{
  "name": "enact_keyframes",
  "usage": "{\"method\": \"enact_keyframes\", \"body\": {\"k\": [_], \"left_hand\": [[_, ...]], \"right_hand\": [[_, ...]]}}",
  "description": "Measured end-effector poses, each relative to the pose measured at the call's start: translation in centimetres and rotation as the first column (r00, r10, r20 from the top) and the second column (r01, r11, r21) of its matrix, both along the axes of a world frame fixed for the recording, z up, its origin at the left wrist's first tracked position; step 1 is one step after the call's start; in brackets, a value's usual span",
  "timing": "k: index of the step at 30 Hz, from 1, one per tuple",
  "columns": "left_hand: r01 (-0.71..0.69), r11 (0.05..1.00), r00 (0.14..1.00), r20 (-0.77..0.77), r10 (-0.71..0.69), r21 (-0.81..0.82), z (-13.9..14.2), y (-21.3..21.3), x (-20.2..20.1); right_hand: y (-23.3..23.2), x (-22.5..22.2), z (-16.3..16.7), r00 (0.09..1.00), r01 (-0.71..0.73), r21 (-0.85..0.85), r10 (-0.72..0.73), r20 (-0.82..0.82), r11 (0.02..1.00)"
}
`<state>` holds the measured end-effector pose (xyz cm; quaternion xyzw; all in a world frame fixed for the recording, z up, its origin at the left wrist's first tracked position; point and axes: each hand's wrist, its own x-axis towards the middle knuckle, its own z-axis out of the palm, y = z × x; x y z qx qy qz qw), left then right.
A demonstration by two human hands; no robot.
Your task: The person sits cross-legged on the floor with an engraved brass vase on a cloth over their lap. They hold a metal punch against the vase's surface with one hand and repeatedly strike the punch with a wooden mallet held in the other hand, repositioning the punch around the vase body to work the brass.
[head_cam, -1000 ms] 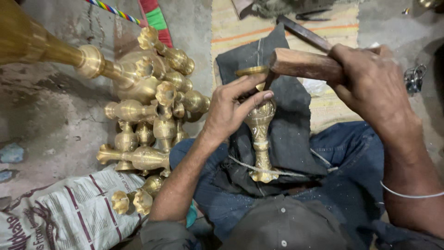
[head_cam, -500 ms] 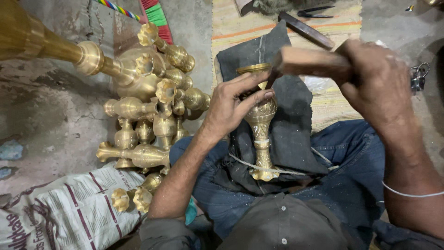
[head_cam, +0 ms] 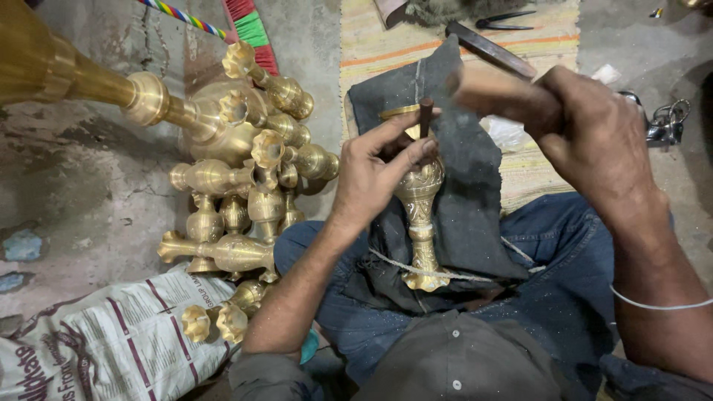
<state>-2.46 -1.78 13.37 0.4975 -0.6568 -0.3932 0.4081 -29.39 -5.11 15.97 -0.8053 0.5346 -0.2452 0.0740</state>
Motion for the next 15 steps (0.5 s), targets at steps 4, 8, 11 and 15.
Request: {"method": "enact_keyframes", "body": {"k": [4, 8, 11, 15], "left_hand": [[-0.036, 0.988, 0.995, 0.088, 0.049, -0.148, 0.2, 0.5, -0.6], [-0.026, 1.0, 0.999, -0.021, 0.026, -0.011, 0.2, -0.1, -0.5], [-0.022, 0.996, 1.0, 0.018, 0.024, -0.083, 0.2, 0.0, -0.4], [-0.026, 0.999, 1.0, 0.013, 0.026, -0.04, 0.2, 0.3, -0.5]], "right_hand": [[-0.2, 0.5, 0.6, 0.993, 0.006, -0.021, -0.003, 0.12, 1.0], [-0.7, 0.1, 0.7, 0.996, -0.001, -0.143, -0.011, -0.083, 0.99], [-1.4, -0.2, -0.1, 1.0, 0.013, -0.189, -0.016, -0.012, 0.982], [-1.9, -0.5, -1.2, 0.743, -0.15, 0.381, -0.15, 0.652, 0.912]]}}
